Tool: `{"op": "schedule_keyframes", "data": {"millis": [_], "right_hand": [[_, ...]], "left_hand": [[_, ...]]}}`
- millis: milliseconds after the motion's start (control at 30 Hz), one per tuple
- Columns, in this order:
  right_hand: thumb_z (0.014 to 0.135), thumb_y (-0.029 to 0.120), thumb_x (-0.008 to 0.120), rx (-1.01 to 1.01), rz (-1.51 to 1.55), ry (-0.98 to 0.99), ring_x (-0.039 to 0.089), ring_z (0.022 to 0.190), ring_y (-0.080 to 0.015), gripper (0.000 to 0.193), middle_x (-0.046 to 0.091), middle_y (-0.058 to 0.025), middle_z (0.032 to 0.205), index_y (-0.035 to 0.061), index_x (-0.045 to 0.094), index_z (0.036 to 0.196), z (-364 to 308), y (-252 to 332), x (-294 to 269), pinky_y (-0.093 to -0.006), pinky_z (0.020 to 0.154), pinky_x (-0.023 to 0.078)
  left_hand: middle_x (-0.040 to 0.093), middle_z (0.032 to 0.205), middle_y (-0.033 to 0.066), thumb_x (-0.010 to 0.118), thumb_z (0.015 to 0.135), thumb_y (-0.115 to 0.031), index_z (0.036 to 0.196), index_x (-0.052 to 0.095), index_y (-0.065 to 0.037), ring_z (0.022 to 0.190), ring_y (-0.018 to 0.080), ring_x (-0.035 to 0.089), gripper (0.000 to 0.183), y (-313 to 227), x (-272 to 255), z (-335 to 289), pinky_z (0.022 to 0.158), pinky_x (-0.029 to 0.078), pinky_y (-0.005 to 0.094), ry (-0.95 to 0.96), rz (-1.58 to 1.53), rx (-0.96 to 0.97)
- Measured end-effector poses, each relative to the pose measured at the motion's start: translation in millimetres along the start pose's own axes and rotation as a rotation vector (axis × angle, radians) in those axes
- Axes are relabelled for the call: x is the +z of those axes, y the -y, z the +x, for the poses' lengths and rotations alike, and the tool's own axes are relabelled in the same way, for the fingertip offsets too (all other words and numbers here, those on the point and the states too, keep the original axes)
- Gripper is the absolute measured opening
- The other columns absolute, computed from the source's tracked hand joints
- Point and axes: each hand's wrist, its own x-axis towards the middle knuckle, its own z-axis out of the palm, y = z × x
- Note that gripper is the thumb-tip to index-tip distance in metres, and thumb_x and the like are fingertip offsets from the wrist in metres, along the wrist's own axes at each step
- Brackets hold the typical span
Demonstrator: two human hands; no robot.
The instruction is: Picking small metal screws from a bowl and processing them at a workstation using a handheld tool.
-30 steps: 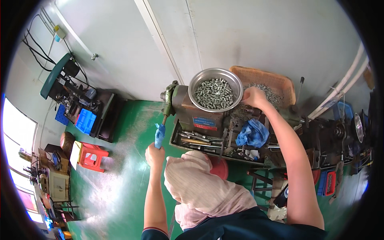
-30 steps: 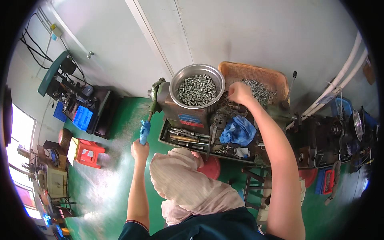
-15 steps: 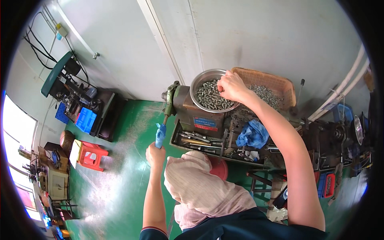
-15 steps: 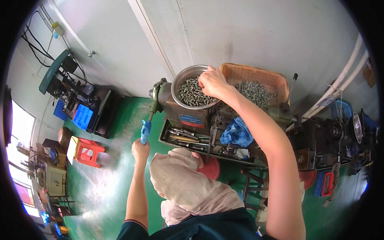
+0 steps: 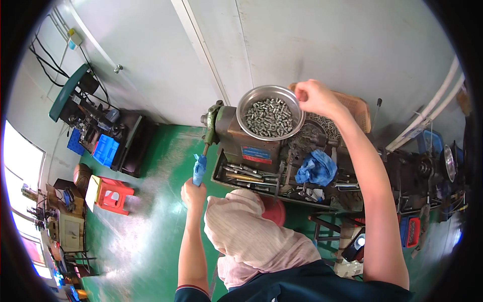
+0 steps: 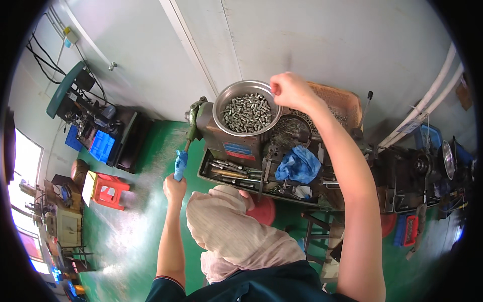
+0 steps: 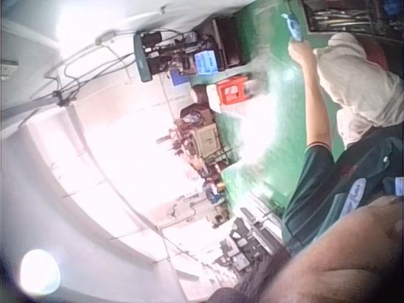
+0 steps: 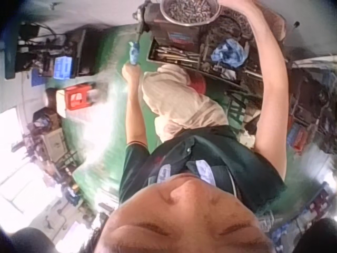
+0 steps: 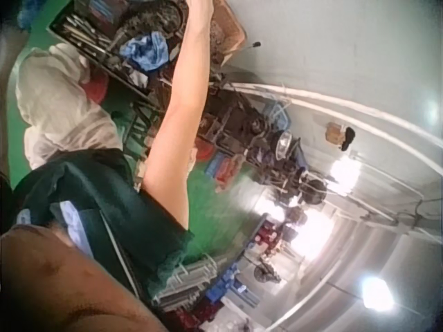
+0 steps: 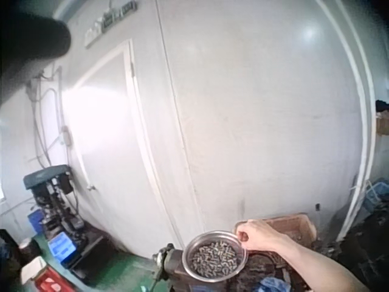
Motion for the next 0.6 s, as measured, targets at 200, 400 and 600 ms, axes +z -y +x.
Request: {"op": "schedule_keyframes", "data": {"millis": [200,400,600], "right_hand": [[0.060,0.008,0.066,0.306,0.070,0.030,0.061,0.071,-0.0208,0.013,0.064,-0.0071,0.071,0.0055,0.061,0.072,-34,-59,28,-0.0325,0.065,0.048],[0.059,0.011,0.069,0.353,0.434,0.125,0.062,0.065,-0.0179,0.020,0.064,-0.0087,0.069,0.0022,0.065,0.076,-55,-90,111,-0.0297,0.062,0.048],[0.060,0.011,0.069,0.317,0.488,0.117,0.062,0.064,-0.0177,0.016,0.065,-0.0090,0.067,0.0018,0.066,0.073,-58,-104,120,-0.0293,0.063,0.048]], "left_hand": [[0.061,0.071,0.0226,0.061,0.066,-0.016,0.074,0.063,-0.002,0.071,0.0417,0.059,0.015,0,-4,-1,0.066,0.046,0.0477,-0.007,-0.028,-0.017],[0.061,0.071,0.0226,0.060,0.067,-0.016,0.073,0.062,-0.002,0.071,0.0415,0.059,0.015,2,-4,0,0.065,0.046,0.0474,0.019,-0.013,-0.005],[0.061,0.071,0.0226,0.060,0.067,-0.017,0.073,0.063,-0.003,0.071,0.0416,0.059,0.015,-6,1,-1,0.065,0.046,0.0475,0.006,-0.015,0.019]]}}
